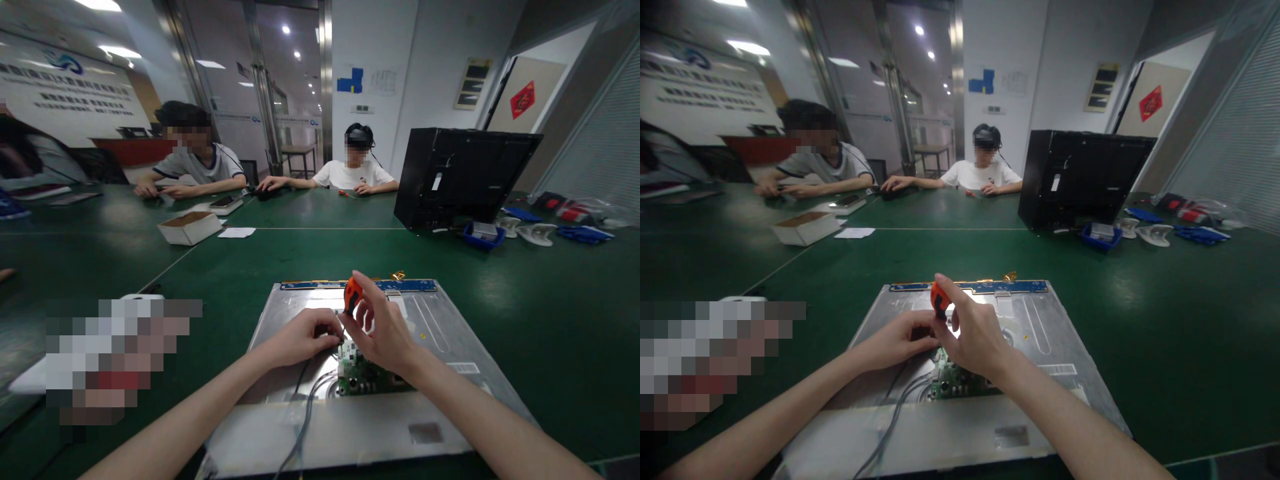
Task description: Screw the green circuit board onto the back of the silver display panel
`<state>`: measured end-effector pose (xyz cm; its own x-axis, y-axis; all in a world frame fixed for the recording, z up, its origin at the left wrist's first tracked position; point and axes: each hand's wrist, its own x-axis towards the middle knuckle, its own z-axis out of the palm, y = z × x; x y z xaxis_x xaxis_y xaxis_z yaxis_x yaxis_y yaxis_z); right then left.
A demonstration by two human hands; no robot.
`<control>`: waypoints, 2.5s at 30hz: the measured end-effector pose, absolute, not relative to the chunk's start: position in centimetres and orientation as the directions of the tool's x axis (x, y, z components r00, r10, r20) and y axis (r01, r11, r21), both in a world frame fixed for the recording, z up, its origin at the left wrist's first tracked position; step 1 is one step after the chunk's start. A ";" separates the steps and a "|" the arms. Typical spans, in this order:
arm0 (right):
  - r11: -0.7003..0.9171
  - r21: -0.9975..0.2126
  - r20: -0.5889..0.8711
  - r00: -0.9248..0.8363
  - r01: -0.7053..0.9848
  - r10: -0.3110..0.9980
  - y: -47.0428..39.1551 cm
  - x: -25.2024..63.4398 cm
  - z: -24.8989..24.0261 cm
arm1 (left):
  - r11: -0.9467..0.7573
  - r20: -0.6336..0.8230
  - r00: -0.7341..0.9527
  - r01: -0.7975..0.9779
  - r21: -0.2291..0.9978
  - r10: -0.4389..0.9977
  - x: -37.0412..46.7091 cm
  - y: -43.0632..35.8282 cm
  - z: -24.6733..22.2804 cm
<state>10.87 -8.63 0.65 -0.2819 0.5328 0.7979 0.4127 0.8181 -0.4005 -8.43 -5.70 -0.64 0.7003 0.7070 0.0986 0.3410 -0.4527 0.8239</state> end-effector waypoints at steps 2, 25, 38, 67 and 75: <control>0.819 -0.406 0.795 -0.285 0.405 0.535 -8.7 10.9 0.7 | -0.449 0.093 0.704 0.341 0.826 0.704 -8.4 -5.8 -0.6; 0.823 -0.407 0.792 -0.296 0.396 0.534 -8.6 11.0 0.8 | -0.444 0.061 0.691 0.391 0.806 0.721 -8.4 -5.8 -0.3; 0.826 -0.385 0.810 -0.278 0.412 0.517 -8.4 11.0 0.7 | -0.449 0.087 0.691 0.364 0.816 0.717 -8.4 -5.8 -0.3; 0.817 -0.439 0.781 -0.290 0.375 0.552 -8.6 10.9 0.7 | -0.466 0.091 0.695 0.373 0.802 0.714 -8.3 -5.8 -0.1; 0.817 -0.440 0.777 -0.298 0.372 0.555 -8.7 10.9 0.8 | -0.457 0.083 0.700 0.368 0.810 0.710 -8.3 -5.8 -0.1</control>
<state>10.90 -8.68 0.78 -0.2979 0.5545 0.7770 0.3725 0.8170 -0.4403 -8.30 -5.85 -0.10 0.6997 0.7097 0.0825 0.3676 -0.4566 0.8102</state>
